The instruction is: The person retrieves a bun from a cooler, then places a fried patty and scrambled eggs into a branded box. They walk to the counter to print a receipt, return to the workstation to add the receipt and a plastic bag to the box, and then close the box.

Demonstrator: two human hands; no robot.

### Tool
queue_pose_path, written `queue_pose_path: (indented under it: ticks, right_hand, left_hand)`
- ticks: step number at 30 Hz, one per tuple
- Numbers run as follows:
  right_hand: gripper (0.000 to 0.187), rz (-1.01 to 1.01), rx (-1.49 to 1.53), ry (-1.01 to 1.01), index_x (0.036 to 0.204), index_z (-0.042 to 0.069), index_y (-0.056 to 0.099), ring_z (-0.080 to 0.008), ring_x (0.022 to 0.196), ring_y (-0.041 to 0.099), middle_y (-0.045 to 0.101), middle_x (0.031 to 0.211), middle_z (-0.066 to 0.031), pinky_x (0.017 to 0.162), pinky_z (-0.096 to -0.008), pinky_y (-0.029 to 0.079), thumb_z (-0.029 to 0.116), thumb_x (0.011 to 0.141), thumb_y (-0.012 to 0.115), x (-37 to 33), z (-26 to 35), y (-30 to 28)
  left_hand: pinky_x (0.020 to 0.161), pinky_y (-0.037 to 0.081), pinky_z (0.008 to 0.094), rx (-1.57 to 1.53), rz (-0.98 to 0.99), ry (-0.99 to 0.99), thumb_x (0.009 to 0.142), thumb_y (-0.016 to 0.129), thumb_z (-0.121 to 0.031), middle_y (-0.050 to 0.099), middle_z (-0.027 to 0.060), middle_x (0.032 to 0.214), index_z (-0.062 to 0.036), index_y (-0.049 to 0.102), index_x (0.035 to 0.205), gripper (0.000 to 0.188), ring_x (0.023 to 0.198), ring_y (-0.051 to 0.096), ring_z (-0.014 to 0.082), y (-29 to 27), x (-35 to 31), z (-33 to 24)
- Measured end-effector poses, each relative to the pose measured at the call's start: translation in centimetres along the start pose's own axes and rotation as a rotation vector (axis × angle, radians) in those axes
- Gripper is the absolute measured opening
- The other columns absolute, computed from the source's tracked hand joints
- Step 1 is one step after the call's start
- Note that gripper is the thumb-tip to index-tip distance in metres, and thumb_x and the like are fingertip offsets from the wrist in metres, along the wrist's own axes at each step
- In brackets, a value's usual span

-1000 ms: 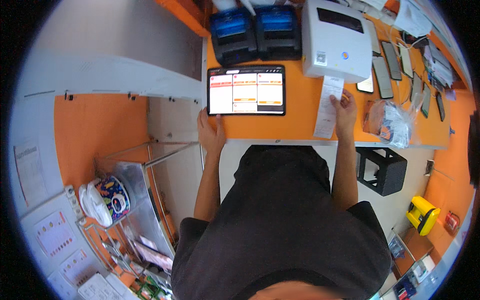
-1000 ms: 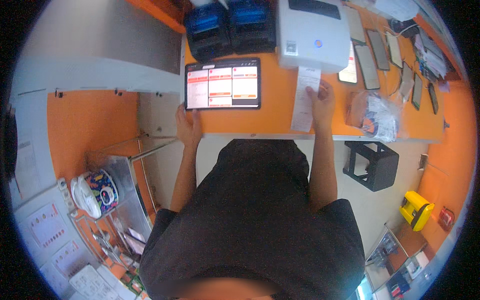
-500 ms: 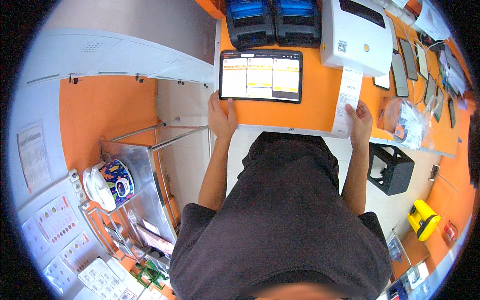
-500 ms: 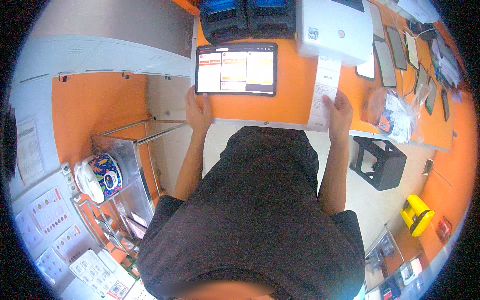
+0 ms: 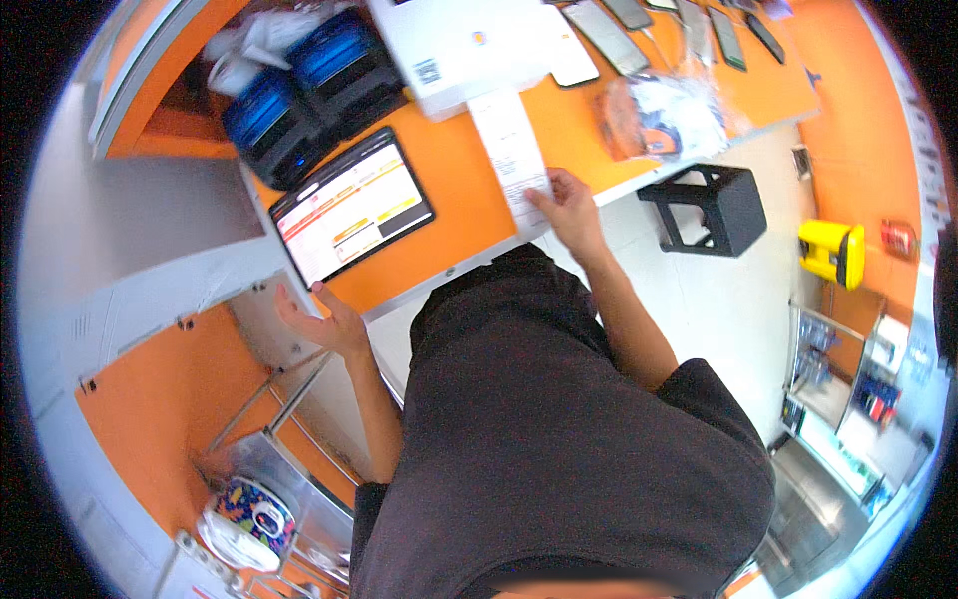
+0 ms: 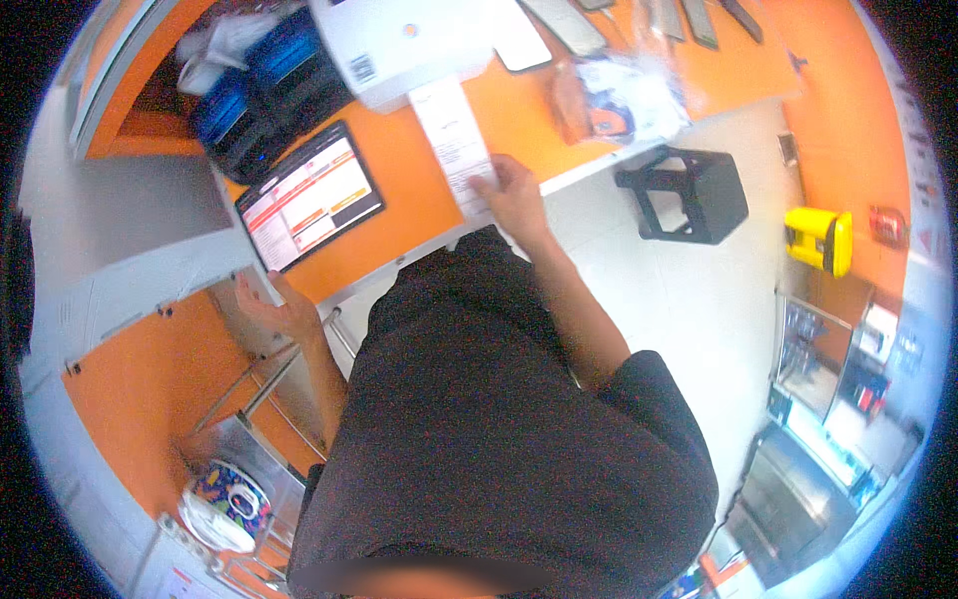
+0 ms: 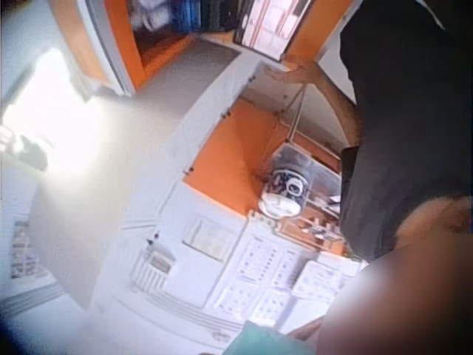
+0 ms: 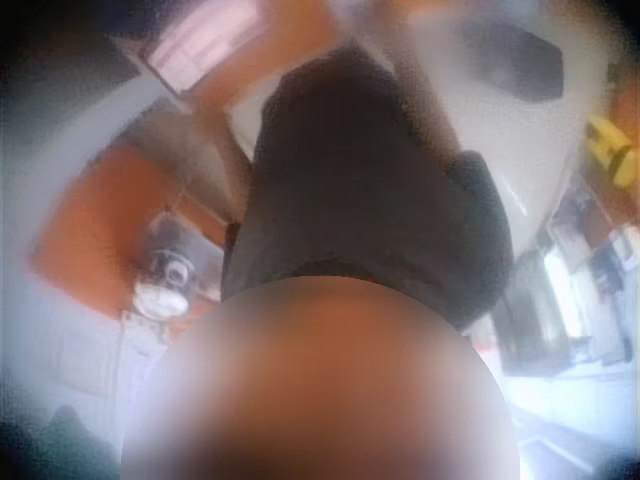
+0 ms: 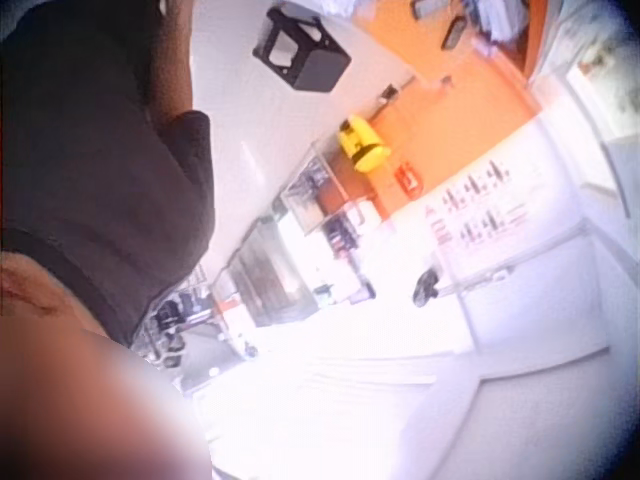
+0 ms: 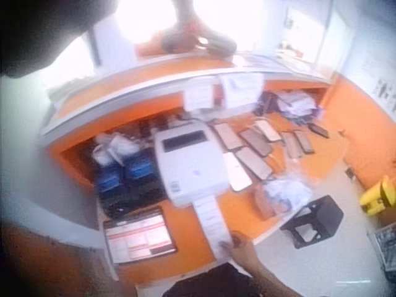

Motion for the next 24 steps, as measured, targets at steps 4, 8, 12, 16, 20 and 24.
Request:
queue_pose_path:
  ticks: [4,8,12,16,20,24]
  right_hand:
    - [0.031,-0.013,0.045,-0.046,0.116,-0.007,0.063,-0.0200,0.093,0.070,0.073,0.104,-0.0155,0.085,-0.0329,0.055,0.004,0.089,0.073,-0.9,-2.1,0.4]
    - [0.032,-0.070,-0.105,-0.055,0.112,-0.006,0.065,-0.0289,0.088,0.072,0.073,0.098,-0.0176,0.082,-0.0366,0.056,0.008,0.085,0.076,-2.2,-1.1,-0.4]
    - [0.033,-0.372,-0.413,-0.500,0.113,-0.001,0.065,-0.0345,0.096,0.068,0.070,0.099,-0.0168,0.086,-0.0412,0.053,0.010,0.083,0.077,-3.4,4.3,-6.3]
    - [0.037,-0.874,-0.764,-0.762,0.111,0.002,0.065,-0.0336,0.096,0.063,0.066,0.103,-0.0145,0.085,-0.0436,0.050,0.018,0.082,0.081,0.2,10.0,-16.8]
    - [0.046,-0.678,-0.978,-0.565,0.116,0.001,0.064,-0.0350,0.095,0.065,0.069,0.101,-0.0160,0.085,-0.0450,0.051,0.030,0.084,0.079,6.2,10.9,-21.0]
    - [0.039,-0.597,-0.409,-0.393,0.121,0.001,0.063,-0.0375,0.093,0.071,0.072,0.100,-0.0226,0.083,-0.0429,0.054,0.025,0.091,0.069,9.0,10.0,-21.4]
  left_hand:
    - [0.097,0.049,0.0357,-0.884,0.447,-0.384,0.101,0.061,-0.014,0.051,0.0183,0.136,0.0014,0.045,0.141,0.045,0.121,0.055,0.0250,3.8,1.5,-8.3]
    - [0.095,0.049,0.0339,-1.096,0.739,-0.572,0.099,0.066,-0.014,0.052,0.0175,0.136,-0.0010,0.039,0.145,0.055,0.119,0.055,0.0215,9.5,2.1,-17.4]
    - [0.090,0.049,0.0302,-1.380,0.857,-0.760,0.097,0.068,-0.014,0.064,0.0141,0.121,0.0014,0.048,0.135,0.045,0.108,0.061,0.0158,13.7,2.1,-21.9]
    - [0.085,0.049,0.0268,-1.267,0.803,-0.753,0.099,0.067,-0.013,0.070,0.0091,0.106,0.0029,0.060,0.115,0.024,0.096,0.063,0.0119,15.6,1.2,-22.3]
    - [0.079,0.050,0.0255,-1.170,0.698,-0.727,0.100,0.066,-0.014,0.071,0.0081,0.099,0.0032,0.064,0.106,0.018,0.089,0.064,0.0107,16.7,-0.3,-21.7]
    - [0.074,0.050,0.0246,-1.076,0.640,-0.638,0.100,0.066,-0.015,0.071,0.0070,0.094,0.0028,0.065,0.105,0.019,0.083,0.064,0.0096,17.3,-1.1,-21.5]
Point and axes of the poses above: each hand's wrist, its own x-axis towards the middle knuckle, its own y-axis out of the palm, z = x × y, the point moved 2 cm from there along x, towards the middle knuckle
